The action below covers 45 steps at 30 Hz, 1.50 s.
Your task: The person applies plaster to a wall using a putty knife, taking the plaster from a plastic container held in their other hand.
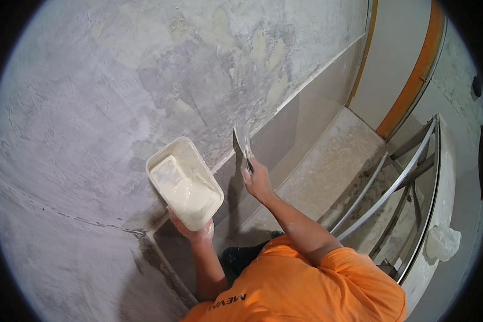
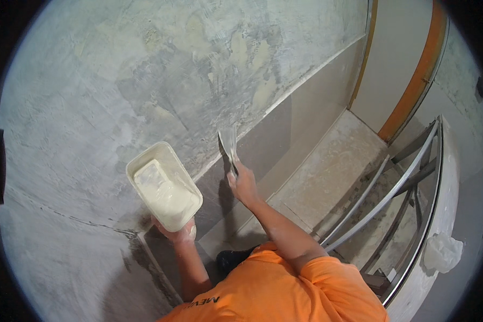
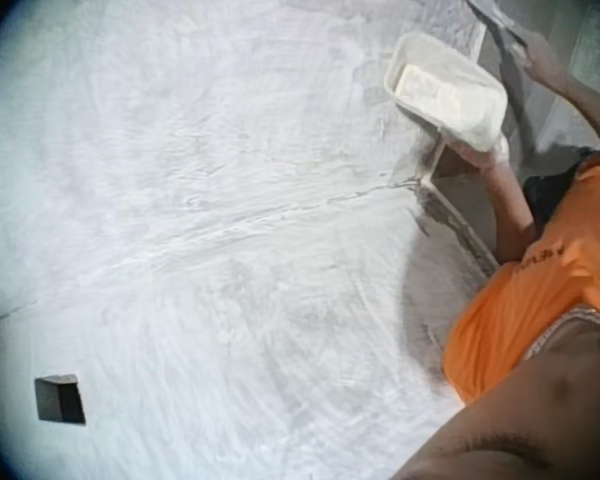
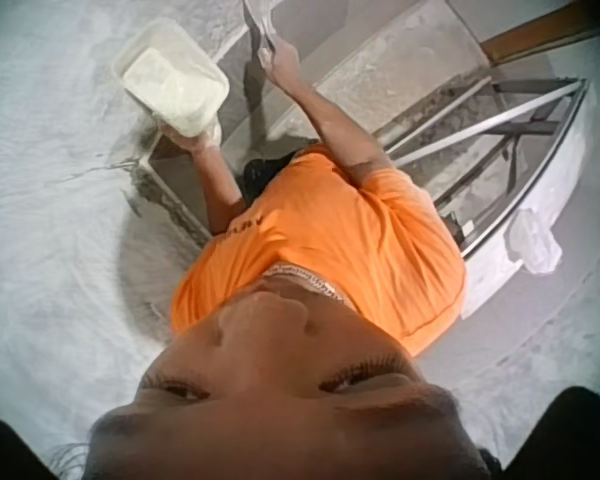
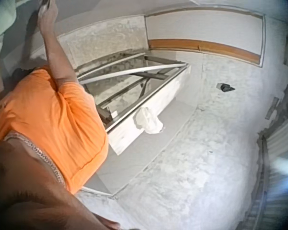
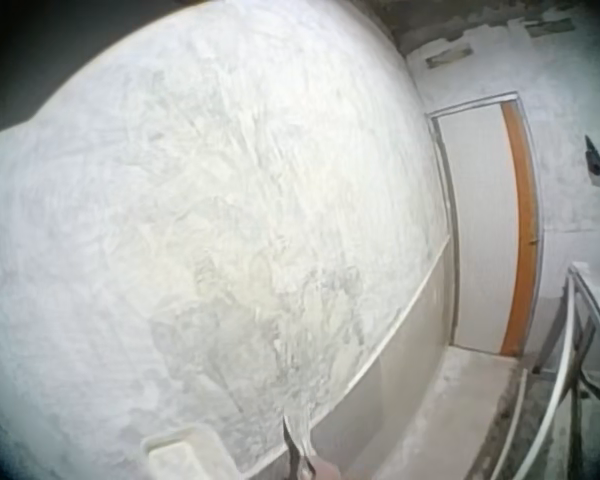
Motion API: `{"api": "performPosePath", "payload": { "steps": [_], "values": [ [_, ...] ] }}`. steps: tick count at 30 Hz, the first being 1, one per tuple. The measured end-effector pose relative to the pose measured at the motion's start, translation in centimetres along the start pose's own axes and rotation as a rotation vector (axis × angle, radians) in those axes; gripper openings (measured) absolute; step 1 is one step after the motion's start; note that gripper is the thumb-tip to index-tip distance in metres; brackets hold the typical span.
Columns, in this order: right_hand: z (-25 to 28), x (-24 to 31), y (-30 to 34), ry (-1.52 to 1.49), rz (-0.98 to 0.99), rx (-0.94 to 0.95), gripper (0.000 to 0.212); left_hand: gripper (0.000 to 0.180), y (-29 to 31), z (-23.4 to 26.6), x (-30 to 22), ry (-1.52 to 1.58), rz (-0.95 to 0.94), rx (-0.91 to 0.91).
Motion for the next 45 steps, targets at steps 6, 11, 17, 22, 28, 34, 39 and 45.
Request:
{"api": "performPosePath", "payload": {
  "steps": [6, 11, 17, 22, 28, 34, 39, 45],
  "values": [
    [4.3, -0.9, 0.2, 0.127, -0.075, 0.07, 0.053, 0.082, -0.6, 0.0, 1.2, 0.018, 0.17, -0.097],
    [9.1, 10.5, -7.5, 0.041, 0.296, -0.216, 0.056, 0.097, -0.7, -2.7, -1.9, 0.551, 0.322, -0.258],
    [3.8, 8.5, -10.6, 0.182, 0.252, -0.252, 0.057, 0.053, 0.2, -0.1, 1.3, -0.043, 0.256, -0.144],
    [-2.0, 0.0, 1.9, 0.14, 0.013, 0.028, 0.056, 0.089, 0.2, 1.3, 2.0, 0.019, 0.112, -0.026],
    [3.1, -0.5, 1.9, 0.211, -0.001, 0.143, 0.061, 0.092, 0.7, 0.7, 0.6, -0.331, -0.137, 0.106],
    [10.5, 9.8, -7.1, 0.067, 0.218, -0.178, 0.057, 0.096, 1.1, 1.7, 3.0, 0.078, 0.167, -0.161],
    [10.0, 14.3, -11.7, 0.063, 0.104, -0.19, 0.054, 0.085, 1.2, -2.1, -3.4, -1.151, -0.611, 0.183],
    [0.7, 9.2, -6.0, 0.046, 0.082, -0.033, 0.074, 0.084, 1.0, -1.4, -2.1, -1.4, -0.517, 0.218]
  ]
}}
Point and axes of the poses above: each hand's wrist, its own y-axis away from the middle knuckle, its own z-axis out of the back of the hand, x = y × z, the point moved 4 cm from there along -y, towards the middle knuckle, and after that the axes turned 13 degrees about x, right-handed, at the moved point
